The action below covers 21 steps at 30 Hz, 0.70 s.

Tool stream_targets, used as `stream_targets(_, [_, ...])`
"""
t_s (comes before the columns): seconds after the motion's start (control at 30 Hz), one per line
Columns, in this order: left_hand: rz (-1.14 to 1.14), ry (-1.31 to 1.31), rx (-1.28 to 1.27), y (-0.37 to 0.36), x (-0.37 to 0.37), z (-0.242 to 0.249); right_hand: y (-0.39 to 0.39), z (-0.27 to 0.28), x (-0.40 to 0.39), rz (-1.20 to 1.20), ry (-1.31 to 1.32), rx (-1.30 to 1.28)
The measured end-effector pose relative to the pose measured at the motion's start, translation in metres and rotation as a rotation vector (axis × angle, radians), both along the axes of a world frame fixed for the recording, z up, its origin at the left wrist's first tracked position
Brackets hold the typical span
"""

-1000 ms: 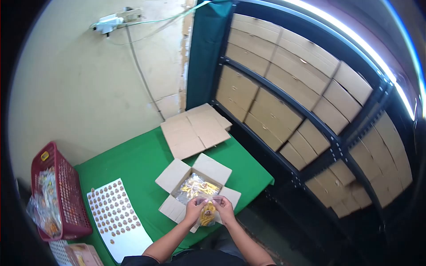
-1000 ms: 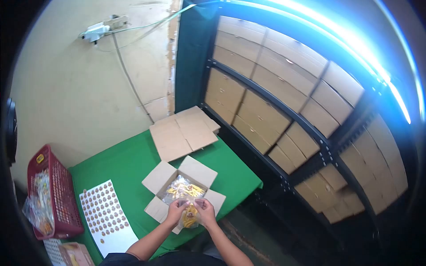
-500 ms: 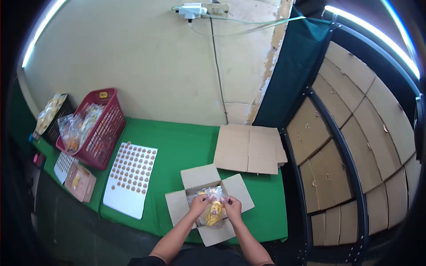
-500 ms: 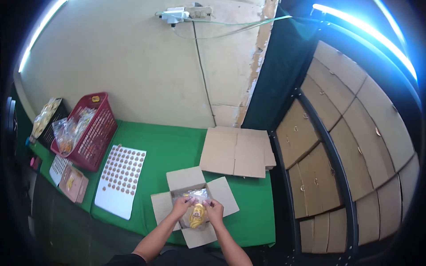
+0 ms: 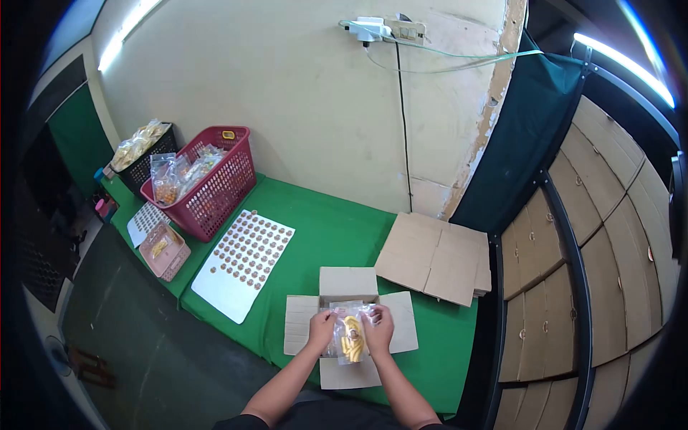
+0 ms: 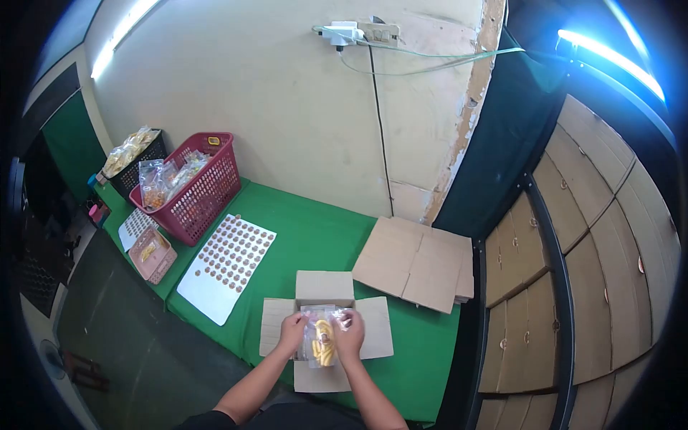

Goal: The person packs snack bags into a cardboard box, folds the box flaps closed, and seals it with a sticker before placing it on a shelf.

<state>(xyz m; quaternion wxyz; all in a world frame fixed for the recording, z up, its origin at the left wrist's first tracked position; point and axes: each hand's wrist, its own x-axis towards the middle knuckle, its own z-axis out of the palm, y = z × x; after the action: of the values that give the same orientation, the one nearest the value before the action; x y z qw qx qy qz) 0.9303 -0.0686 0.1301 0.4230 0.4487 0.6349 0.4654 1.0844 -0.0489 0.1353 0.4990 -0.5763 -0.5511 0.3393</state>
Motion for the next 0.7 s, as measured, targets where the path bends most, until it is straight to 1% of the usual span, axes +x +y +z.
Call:
stream_targets(0.03, [0.004, 0.004, 0.006, 0.000, 0.001, 0.005, -0.005, 0.013, -0.005, 0.096, -0.089, 0.040])
stream_targets(0.07, [-0.033, -0.093, 0.026, -0.002, 0.003, 0.008, -0.013, 0.027, -0.012, 0.234, -0.109, 0.046])
stream_targets(0.1, [-0.075, -0.192, 0.040, -0.007, 0.007, 0.012, -0.016, 0.026, -0.015, 0.226, -0.106, 0.043])
stream_targets(0.13, [-0.083, -0.281, 0.060, -0.011, 0.012, 0.034, -0.019, 0.021, -0.015, 0.194, -0.016, 0.009])
stream_targets(0.17, [-0.091, -0.288, 0.063, -0.011, 0.012, 0.035, -0.018, 0.015, -0.012, 0.163, 0.069, -0.019])
stream_targets(0.2, [-0.034, -0.155, 0.150, -0.011, 0.009, 0.035, -0.015, 0.014, -0.010, 0.190, 0.344, -0.164])
stream_targets(0.23, [0.024, -0.022, 0.240, -0.009, 0.009, 0.036, -0.015, 0.014, -0.006, 0.183, 0.336, -0.154])
stream_targets(0.27, [0.018, -0.029, 0.248, -0.008, 0.011, 0.033, -0.017, 0.015, -0.002, 0.227, 0.406, -0.186])
stream_targets(0.3, [-0.007, -0.151, 0.172, -0.009, 0.013, 0.027, -0.020, 0.024, -0.001, 0.271, 0.478, -0.220])
stream_targets(0.33, [-0.033, -0.271, 0.094, -0.010, 0.015, 0.021, -0.018, 0.016, 0.001, 0.310, 0.469, -0.237])
stream_targets(0.37, [-0.061, -0.391, 0.015, -0.010, 0.016, 0.015, -0.018, 0.017, 0.001, 0.302, 0.466, -0.231])
stream_targets(0.4, [-0.051, -0.469, -0.005, -0.010, 0.017, 0.014, -0.018, 0.019, 0.000, 0.286, 0.463, -0.240])
stream_targets(0.47, [-0.075, -0.427, 0.022, -0.006, 0.014, 0.005, -0.019, 0.016, 0.000, 0.259, 0.455, -0.243])
stream_targets(0.53, [-0.094, -0.383, 0.054, -0.003, 0.008, 0.008, -0.016, 0.011, -0.002, 0.189, 0.545, -0.298])
stream_targets(0.6, [-0.126, -0.279, 0.039, -0.002, 0.003, 0.010, -0.018, 0.009, -0.004, 0.163, 0.594, -0.294])
stream_targets(0.63, [-0.129, -0.280, 0.044, -0.003, 0.000, 0.010, -0.018, 0.010, -0.005, 0.144, 0.645, -0.291])
stream_targets(0.7, [-0.176, -0.245, 0.018, -0.001, -0.006, 0.011, -0.013, -0.006, -0.005, 0.157, 0.690, -0.291])
